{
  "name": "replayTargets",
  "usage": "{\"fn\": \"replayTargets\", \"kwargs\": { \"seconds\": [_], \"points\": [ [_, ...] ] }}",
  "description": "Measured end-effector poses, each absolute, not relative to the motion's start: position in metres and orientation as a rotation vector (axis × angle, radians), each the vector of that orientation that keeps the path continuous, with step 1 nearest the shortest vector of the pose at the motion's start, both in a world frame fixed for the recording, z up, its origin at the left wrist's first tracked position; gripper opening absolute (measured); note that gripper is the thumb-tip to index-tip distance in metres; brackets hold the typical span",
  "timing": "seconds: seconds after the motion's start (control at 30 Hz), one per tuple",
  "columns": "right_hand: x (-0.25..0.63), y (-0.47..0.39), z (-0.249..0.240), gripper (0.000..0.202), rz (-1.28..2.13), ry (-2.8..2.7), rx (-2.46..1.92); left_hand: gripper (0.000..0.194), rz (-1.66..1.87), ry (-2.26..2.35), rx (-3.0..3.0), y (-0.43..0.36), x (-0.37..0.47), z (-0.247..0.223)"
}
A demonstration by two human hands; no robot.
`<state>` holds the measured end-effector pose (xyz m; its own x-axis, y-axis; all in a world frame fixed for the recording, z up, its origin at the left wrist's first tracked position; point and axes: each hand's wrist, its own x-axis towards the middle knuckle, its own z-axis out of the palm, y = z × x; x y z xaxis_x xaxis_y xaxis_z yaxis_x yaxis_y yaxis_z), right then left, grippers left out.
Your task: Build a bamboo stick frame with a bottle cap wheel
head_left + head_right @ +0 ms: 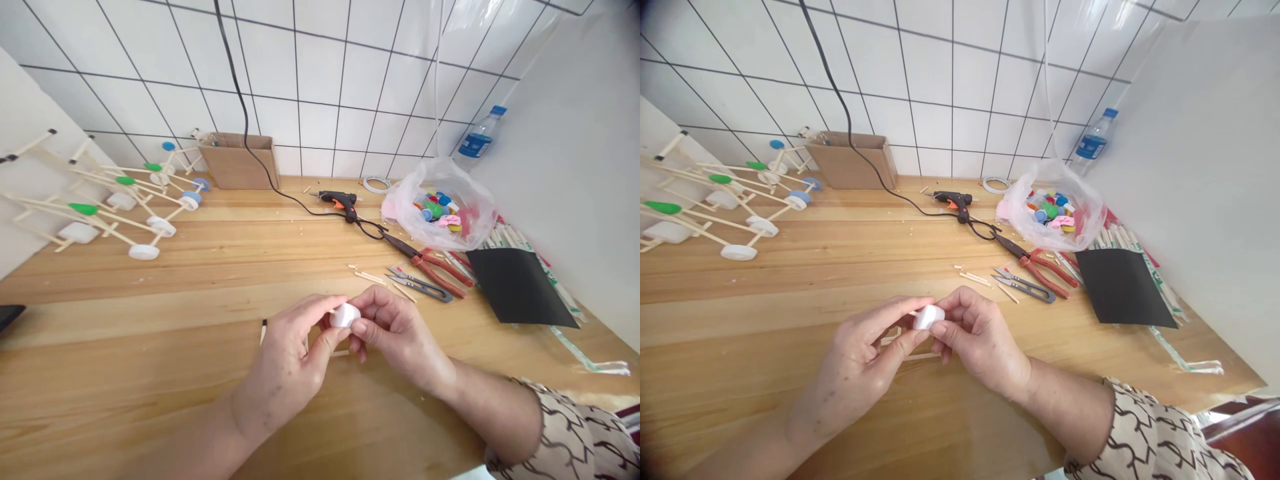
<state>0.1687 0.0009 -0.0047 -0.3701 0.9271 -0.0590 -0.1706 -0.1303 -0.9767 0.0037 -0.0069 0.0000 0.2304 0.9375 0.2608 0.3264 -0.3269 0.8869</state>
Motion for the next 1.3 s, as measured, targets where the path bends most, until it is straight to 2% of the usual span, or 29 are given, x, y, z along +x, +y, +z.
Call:
{"fn": "replayTargets", "kwargs": {
  "seconds": [0.37,0.6,0.83,1.13,1.3],
  "points": [
    [0.176,0.007,0.0,0.032,1.708,-1.358,-0.884,0.02,0.988,1.094,1.497,0.002,0.001,0.005],
    [0.175,0.007,0.001,0.032,1.739,-1.359,-0.91,0.031,0.949,1.116,1.358,0.001,0.0,0.009],
    [0.177,0.005,0.002,0.034,1.656,-1.469,-0.927,0.025,0.873,1.035,1.26,0.006,-0.001,0.014],
    [0.176,0.005,0.005,0.034,1.617,-1.531,-0.935,0.034,0.866,0.953,1.059,0.011,-0.005,0.007],
    [0.179,0.007,0.008,0.026,1.493,-1.457,-0.986,0.04,0.829,0.885,0.96,0.012,-0.007,0.008]
  ]
}}
